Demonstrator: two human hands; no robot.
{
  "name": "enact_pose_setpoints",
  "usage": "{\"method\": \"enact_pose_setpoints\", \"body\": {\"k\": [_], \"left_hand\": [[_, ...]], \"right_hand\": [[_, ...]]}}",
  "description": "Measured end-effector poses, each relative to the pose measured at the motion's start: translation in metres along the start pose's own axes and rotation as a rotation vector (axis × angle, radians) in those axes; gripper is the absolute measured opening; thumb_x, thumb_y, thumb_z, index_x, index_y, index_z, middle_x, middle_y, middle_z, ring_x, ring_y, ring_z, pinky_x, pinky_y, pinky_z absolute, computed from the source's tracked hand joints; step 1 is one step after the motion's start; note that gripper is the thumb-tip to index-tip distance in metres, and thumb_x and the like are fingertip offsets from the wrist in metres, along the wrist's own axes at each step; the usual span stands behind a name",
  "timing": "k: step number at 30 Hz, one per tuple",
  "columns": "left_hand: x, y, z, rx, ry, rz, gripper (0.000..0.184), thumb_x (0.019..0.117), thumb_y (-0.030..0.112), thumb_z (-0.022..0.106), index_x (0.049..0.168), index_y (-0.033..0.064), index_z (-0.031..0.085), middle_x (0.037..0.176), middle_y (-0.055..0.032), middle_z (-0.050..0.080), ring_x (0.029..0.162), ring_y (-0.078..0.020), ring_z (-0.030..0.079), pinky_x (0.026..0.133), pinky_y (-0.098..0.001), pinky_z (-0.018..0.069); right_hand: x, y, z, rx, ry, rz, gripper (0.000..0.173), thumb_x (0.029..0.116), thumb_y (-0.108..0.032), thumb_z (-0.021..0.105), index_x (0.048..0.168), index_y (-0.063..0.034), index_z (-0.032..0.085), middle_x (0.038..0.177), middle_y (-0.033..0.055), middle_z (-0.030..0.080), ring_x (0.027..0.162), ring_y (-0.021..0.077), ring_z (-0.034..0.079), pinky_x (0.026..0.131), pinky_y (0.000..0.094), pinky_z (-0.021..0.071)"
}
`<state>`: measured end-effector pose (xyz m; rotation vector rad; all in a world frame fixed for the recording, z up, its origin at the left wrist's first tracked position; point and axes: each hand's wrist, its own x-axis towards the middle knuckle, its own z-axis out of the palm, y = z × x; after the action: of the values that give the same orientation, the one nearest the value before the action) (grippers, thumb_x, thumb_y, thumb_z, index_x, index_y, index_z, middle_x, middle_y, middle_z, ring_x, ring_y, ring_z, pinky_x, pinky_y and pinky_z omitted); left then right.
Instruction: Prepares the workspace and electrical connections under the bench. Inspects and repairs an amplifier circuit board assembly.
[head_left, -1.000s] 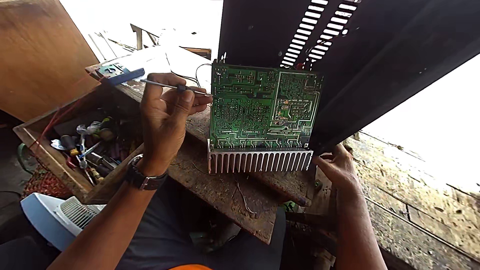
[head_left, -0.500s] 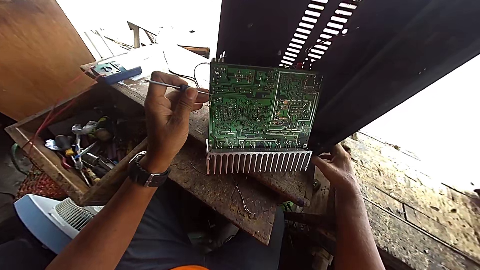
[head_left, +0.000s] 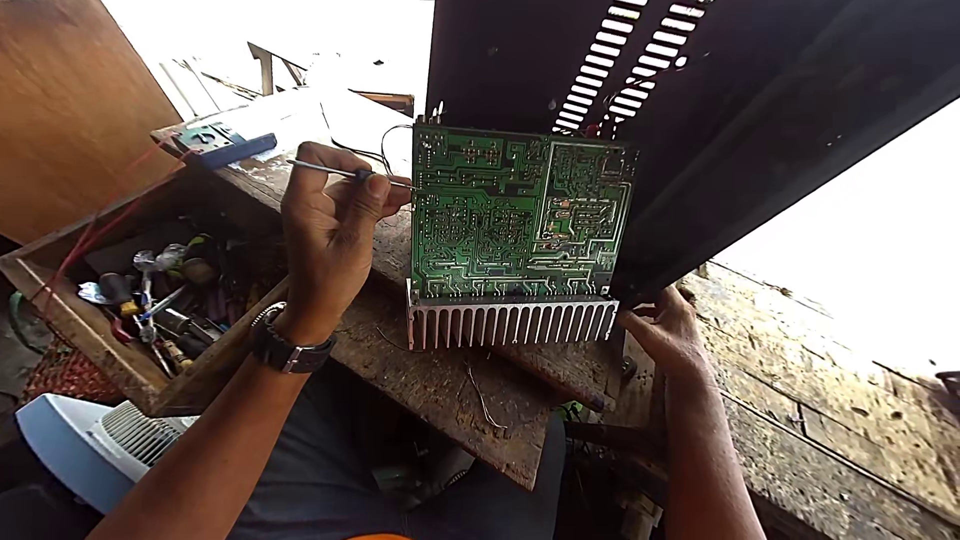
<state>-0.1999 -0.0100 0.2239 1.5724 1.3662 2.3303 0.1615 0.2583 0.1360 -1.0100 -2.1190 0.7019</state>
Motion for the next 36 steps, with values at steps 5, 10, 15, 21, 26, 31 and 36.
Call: {"method": "enact_pose_setpoints", "body": {"k": [5, 10, 15, 21, 26, 31, 36], "left_hand": [[0.0002, -0.0002, -0.0004, -0.016, 0.000, 0.002, 0.017, 0.1035, 0.001, 0.054, 0.117, 0.0053, 0.045, 0.103, -0.0125, 0.073, 0.094, -0.0303, 0.076, 0.090, -0.0475, 0.0639], [-0.0002, -0.0002, 0.0002, -0.014, 0.007, 0.007, 0.017, 0.1040, 0.002, 0.054, 0.118, 0.0056, 0.045, 0.102, -0.0124, 0.074, 0.094, -0.0304, 0.076, 0.090, -0.0473, 0.0639], [-0.0007, -0.0009, 0.0003, -0.017, 0.006, 0.011, 0.017, 0.1040, 0.002, 0.054, 0.118, 0.0053, 0.045, 0.102, -0.0125, 0.073, 0.094, -0.0303, 0.076, 0.091, -0.0476, 0.0637], [0.0004, -0.0003, 0.0003, -0.018, 0.011, 0.010, 0.017, 0.1042, 0.002, 0.053, 0.118, 0.0052, 0.045, 0.103, -0.0132, 0.074, 0.094, -0.0312, 0.076, 0.090, -0.0479, 0.0640], [0.0034, 0.0009, 0.0015, -0.036, 0.029, -0.006, 0.016, 0.1050, 0.003, 0.052, 0.119, 0.0047, 0.044, 0.104, -0.0148, 0.073, 0.095, -0.0331, 0.076, 0.089, -0.0488, 0.0644], [0.0035, 0.0007, 0.0018, -0.028, 0.029, -0.008, 0.016, 0.1050, 0.003, 0.052, 0.118, 0.0049, 0.044, 0.103, -0.0139, 0.073, 0.094, -0.0320, 0.076, 0.090, -0.0482, 0.0643], [0.0035, 0.0009, 0.0020, -0.021, 0.029, -0.006, 0.015, 0.1048, 0.003, 0.053, 0.117, 0.0053, 0.044, 0.103, -0.0128, 0.073, 0.094, -0.0311, 0.076, 0.090, -0.0478, 0.0643]], "right_hand": [[0.0005, 0.0011, -0.0002, -0.005, -0.006, -0.010, 0.068, 0.0741, -0.049, 0.075, 0.129, -0.0107, 0.061, 0.117, 0.0080, 0.068, 0.099, 0.0158, 0.069, 0.080, 0.0410, 0.0581], [0.0005, -0.0001, -0.0001, -0.016, -0.003, -0.004, 0.070, 0.0735, -0.049, 0.076, 0.128, -0.0094, 0.061, 0.117, 0.0084, 0.068, 0.099, 0.0159, 0.068, 0.081, 0.0407, 0.0577], [0.0003, -0.0007, -0.0003, -0.009, -0.003, -0.005, 0.069, 0.0738, -0.049, 0.075, 0.128, -0.0094, 0.061, 0.117, 0.0082, 0.068, 0.098, 0.0148, 0.068, 0.080, 0.0392, 0.0579], [0.0005, 0.0003, 0.0002, -0.011, -0.004, -0.019, 0.068, 0.0740, -0.049, 0.075, 0.128, -0.0094, 0.061, 0.116, 0.0082, 0.068, 0.097, 0.0145, 0.069, 0.080, 0.0385, 0.0577], [0.0010, -0.0007, -0.0004, -0.021, -0.010, -0.015, 0.068, 0.0745, -0.049, 0.075, 0.128, -0.0094, 0.061, 0.116, 0.0085, 0.068, 0.098, 0.0157, 0.069, 0.081, 0.0396, 0.0586], [0.0005, -0.0008, 0.0000, -0.012, -0.005, -0.015, 0.069, 0.0739, -0.050, 0.075, 0.128, -0.0097, 0.061, 0.115, 0.0070, 0.069, 0.096, 0.0141, 0.069, 0.080, 0.0387, 0.0583], [0.0008, 0.0004, 0.0002, -0.005, -0.006, -0.021, 0.069, 0.0740, -0.050, 0.076, 0.128, -0.0097, 0.061, 0.115, 0.0077, 0.069, 0.095, 0.0142, 0.069, 0.079, 0.0385, 0.0587]]}}
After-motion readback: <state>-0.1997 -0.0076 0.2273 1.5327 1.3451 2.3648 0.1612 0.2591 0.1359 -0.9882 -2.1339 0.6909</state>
